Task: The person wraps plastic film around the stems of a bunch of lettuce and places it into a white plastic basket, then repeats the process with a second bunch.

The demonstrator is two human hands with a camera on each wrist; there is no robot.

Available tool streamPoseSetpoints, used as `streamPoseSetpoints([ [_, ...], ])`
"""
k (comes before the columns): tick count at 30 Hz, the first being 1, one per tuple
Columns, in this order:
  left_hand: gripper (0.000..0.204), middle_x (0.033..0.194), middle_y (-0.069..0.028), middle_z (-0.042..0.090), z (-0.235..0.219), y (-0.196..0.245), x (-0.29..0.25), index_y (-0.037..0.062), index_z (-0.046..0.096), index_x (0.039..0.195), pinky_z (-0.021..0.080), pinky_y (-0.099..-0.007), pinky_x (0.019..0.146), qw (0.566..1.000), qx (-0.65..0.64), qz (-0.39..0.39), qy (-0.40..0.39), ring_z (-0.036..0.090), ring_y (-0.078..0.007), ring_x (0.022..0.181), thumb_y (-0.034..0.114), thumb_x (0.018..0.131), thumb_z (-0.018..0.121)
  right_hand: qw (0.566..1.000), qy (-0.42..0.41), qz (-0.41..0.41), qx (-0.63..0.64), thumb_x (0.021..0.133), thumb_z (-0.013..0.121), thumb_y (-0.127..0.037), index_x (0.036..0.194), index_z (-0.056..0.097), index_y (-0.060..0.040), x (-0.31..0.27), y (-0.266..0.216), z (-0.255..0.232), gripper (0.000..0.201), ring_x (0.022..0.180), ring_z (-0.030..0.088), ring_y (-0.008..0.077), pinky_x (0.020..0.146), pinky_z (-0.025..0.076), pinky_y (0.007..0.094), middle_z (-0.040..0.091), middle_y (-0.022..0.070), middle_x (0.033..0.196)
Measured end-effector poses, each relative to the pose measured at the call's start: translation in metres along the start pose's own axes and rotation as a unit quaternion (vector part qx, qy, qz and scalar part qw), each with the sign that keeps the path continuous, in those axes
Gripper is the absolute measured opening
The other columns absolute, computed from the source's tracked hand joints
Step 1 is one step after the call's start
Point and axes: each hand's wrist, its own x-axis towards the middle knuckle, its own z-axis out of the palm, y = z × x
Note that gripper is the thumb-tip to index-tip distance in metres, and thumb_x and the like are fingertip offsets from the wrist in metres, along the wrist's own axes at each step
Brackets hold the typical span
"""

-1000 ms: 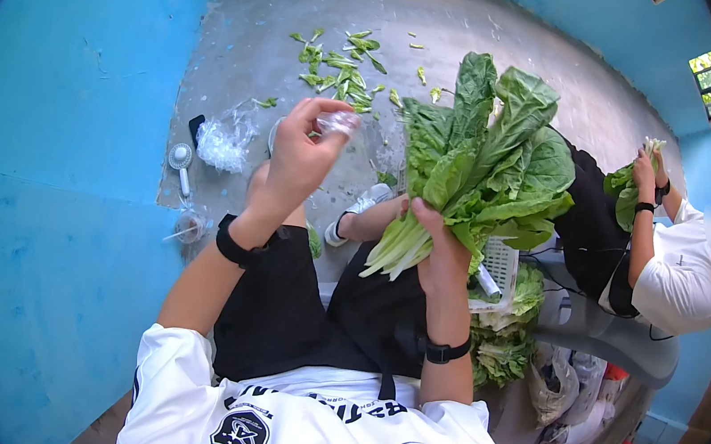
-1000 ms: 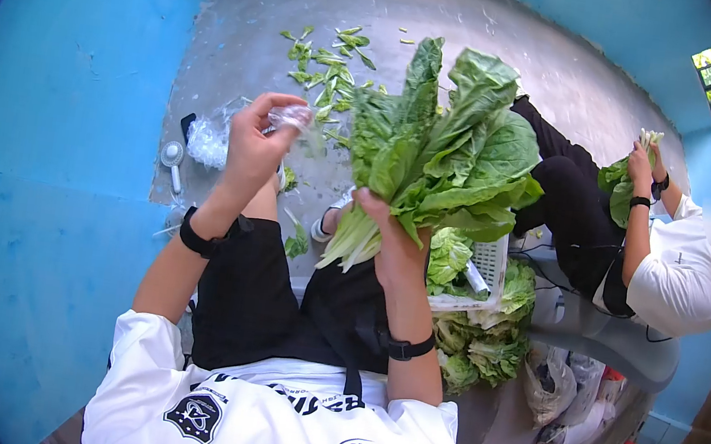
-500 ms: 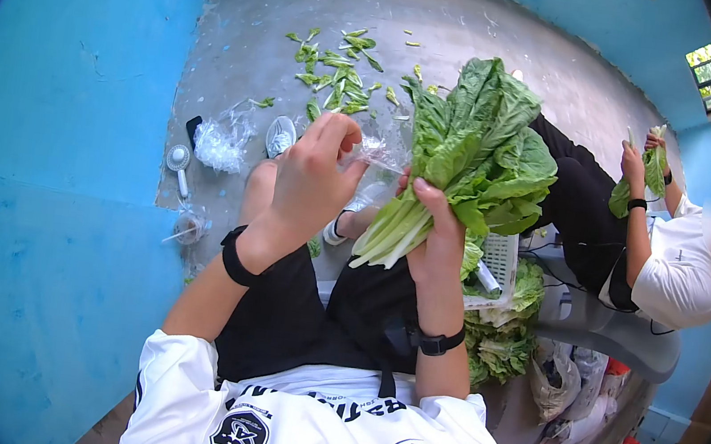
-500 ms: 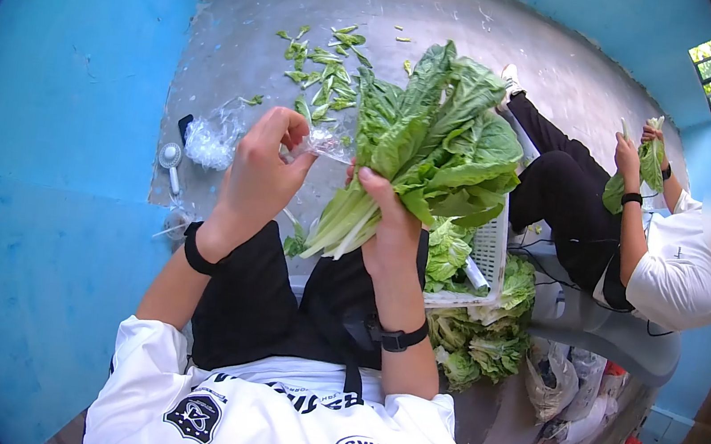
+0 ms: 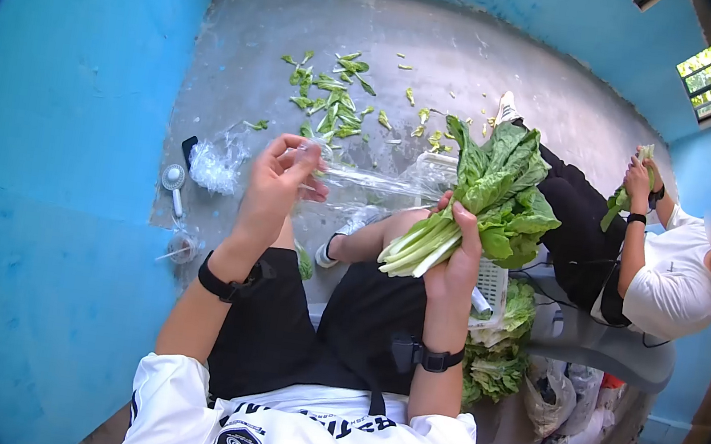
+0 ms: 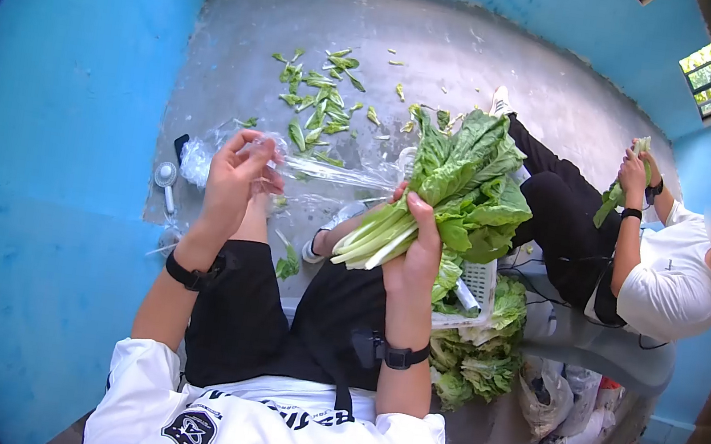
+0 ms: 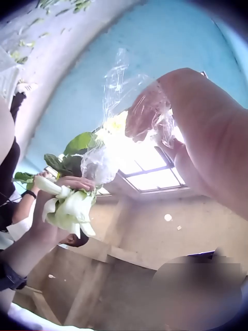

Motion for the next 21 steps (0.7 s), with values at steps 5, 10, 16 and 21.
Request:
streamPoseSetpoints([
  [5,0.022,0.084,-0.0087,0.065,-0.005,0.009,0.005,0.0080,0.052,0.108,0.053,-0.0274,0.052,0.999,-0.023,-0.010,0.027,0.065,-0.0138,0.061,0.027,0.098,0.057,1.000,0.014,-0.009,0.000,0.087,0.065,-0.011,0.113,0.058,-0.0002,0.003,-0.001,-0.009,0.029,0.091,0.062,0.0133,0.082,0.052,0.0267,0.064,0.0065,0.101],
  [10,0.027,0.085,-0.0146,0.070,-0.009,0.012,0.010,0.0070,0.050,0.110,0.053,-0.0260,0.049,0.996,0.050,0.077,-0.005,0.064,-0.0145,0.056,0.032,0.102,0.047,0.997,0.053,-0.022,-0.044,0.087,0.065,-0.012,0.111,0.058,-0.0005,0.000,-0.003,-0.019,0.027,0.089,0.062,0.0141,0.082,0.053,0.0283,0.064,0.0067,0.098],
  [16,0.026,0.091,-0.0145,0.071,-0.007,0.015,0.002,0.0062,0.048,0.105,0.050,-0.0236,0.047,0.978,0.183,0.093,-0.042,0.064,-0.0134,0.054,0.032,0.103,0.044,0.989,0.079,-0.013,-0.124,0.087,0.064,-0.015,0.111,0.059,0.0001,-0.029,-0.013,-0.013,0.029,0.088,0.063,0.0181,0.079,0.054,0.0319,0.065,0.0101,0.098],
  [21,0.026,0.096,-0.0153,0.071,0.019,0.012,-0.019,0.0047,0.045,0.100,0.050,-0.0227,0.051,0.961,0.186,0.007,-0.204,0.065,-0.0132,0.056,0.030,0.103,0.043,0.987,-0.031,0.066,-0.141,0.085,0.065,-0.008,0.115,0.058,0.0011,-0.033,0.004,0.022,0.032,0.092,0.064,0.0192,0.076,0.055,0.0330,0.065,0.0115,0.101],
])
